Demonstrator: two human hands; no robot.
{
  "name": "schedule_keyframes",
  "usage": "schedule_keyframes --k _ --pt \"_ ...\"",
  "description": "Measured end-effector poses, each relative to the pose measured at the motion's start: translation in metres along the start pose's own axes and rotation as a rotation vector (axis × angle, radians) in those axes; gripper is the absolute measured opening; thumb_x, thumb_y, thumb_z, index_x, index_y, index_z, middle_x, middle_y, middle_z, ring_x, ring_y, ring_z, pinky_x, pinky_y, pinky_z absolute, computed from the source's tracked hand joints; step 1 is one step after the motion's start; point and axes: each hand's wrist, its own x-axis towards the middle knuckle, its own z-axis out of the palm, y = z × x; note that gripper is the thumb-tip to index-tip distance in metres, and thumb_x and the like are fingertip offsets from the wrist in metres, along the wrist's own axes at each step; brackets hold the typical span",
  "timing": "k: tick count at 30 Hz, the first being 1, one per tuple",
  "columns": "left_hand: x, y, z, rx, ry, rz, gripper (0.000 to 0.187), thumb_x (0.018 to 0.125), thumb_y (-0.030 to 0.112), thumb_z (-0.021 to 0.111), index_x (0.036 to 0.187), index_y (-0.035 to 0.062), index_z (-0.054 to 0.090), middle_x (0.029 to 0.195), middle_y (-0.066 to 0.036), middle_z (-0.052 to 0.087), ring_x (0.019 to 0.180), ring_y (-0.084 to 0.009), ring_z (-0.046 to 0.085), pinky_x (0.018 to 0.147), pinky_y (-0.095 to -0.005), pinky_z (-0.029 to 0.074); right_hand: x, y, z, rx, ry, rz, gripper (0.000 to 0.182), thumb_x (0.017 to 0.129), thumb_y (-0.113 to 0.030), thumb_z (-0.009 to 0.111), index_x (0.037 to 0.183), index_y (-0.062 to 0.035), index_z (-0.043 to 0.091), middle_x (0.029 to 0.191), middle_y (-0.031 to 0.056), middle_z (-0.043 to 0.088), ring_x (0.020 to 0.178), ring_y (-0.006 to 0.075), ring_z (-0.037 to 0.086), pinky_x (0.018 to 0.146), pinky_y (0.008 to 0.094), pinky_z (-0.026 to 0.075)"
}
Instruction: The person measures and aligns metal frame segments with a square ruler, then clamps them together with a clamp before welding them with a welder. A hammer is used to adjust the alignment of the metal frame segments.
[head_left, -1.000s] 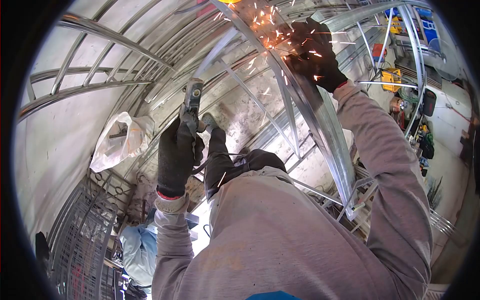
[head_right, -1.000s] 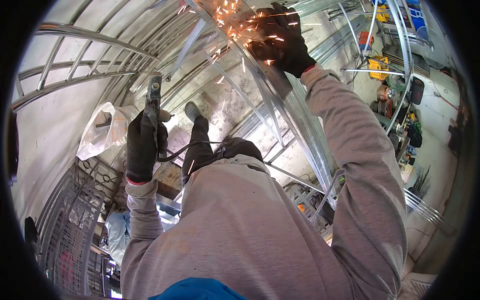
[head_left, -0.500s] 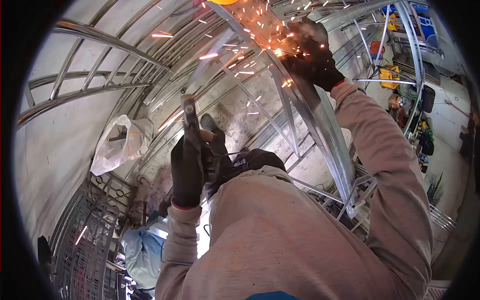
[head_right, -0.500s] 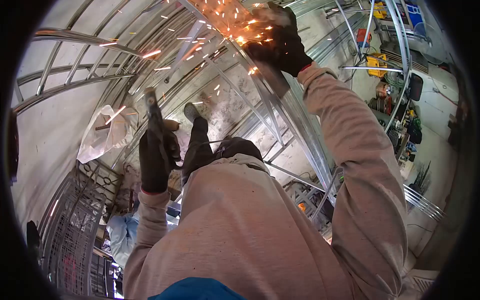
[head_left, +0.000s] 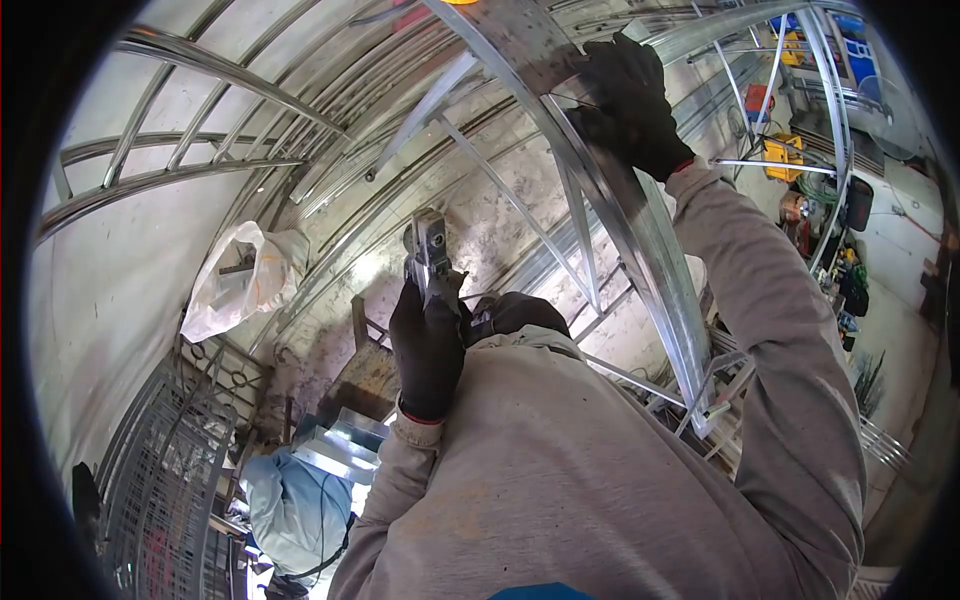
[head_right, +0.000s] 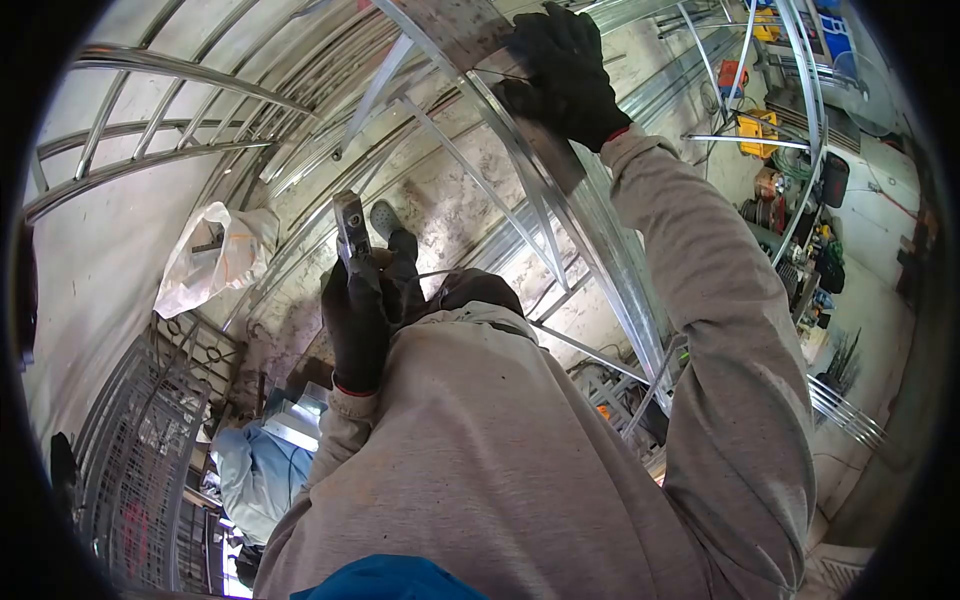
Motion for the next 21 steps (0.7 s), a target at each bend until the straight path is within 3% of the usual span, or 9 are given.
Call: schedule_keyframes --k 2,15,17,21 --pt "0.0025 -0.0025 0.0066 0.003 0.087 0.044 0.035 0.106 0.026 0.046 0.109 0.0005 0.070 0.066 0.001 0.057 0.053 -0.0078 0.050 0.050 -0.0269 0.038 -0.0015 0.0006 -0.0007 0.029 0.009 0.000 0.063 0.092 -0.054 0.068 0.139 -0.0130 0.060 0.151 0.0166 0.052 0.147 0.0461 0.036 0.122 0.0565 0.023" --pt "0.0060 -0.0026 0.0074 0.023 0.093 0.060 0.040 0.107 0.033 0.046 0.107 -0.0001 0.069 0.065 -0.001 0.058 0.052 -0.0094 0.053 0.049 -0.0276 0.039 -0.0014 0.0005 0.0001 0.019 0.007 0.007 0.063 0.089 -0.053 0.069 0.137 -0.0135 0.062 0.152 0.0160 0.052 0.147 0.0454 0.036 0.122 0.0577 0.023" --pt "0.0058 -0.0024 0.0014 -0.026 0.003 0.038 0.043 0.109 0.034 0.052 0.119 -0.0060 0.064 0.071 -0.001 0.059 0.061 -0.0091 0.056 0.056 -0.0279 0.045 -0.0027 0.0002 0.0007 0.001 0.034 0.002 0.062 0.088 -0.051 0.069 0.137 -0.0133 0.062 0.151 0.0160 0.053 0.146 0.0454 0.039 0.121 0.0578 0.024" --pt "0.0058 0.0034 0.0015 -0.033 0.008 0.017 0.044 0.109 0.035 0.052 0.120 -0.0056 0.063 0.070 -0.001 0.058 0.060 -0.0089 0.055 0.055 -0.0273 0.045 -0.0011 0.0019 -0.0003 0.033 0.043 -0.018 0.063 0.089 -0.051 0.069 0.139 -0.0131 0.061 0.150 0.0160 0.054 0.146 0.0450 0.039 0.122 0.0573 0.025"
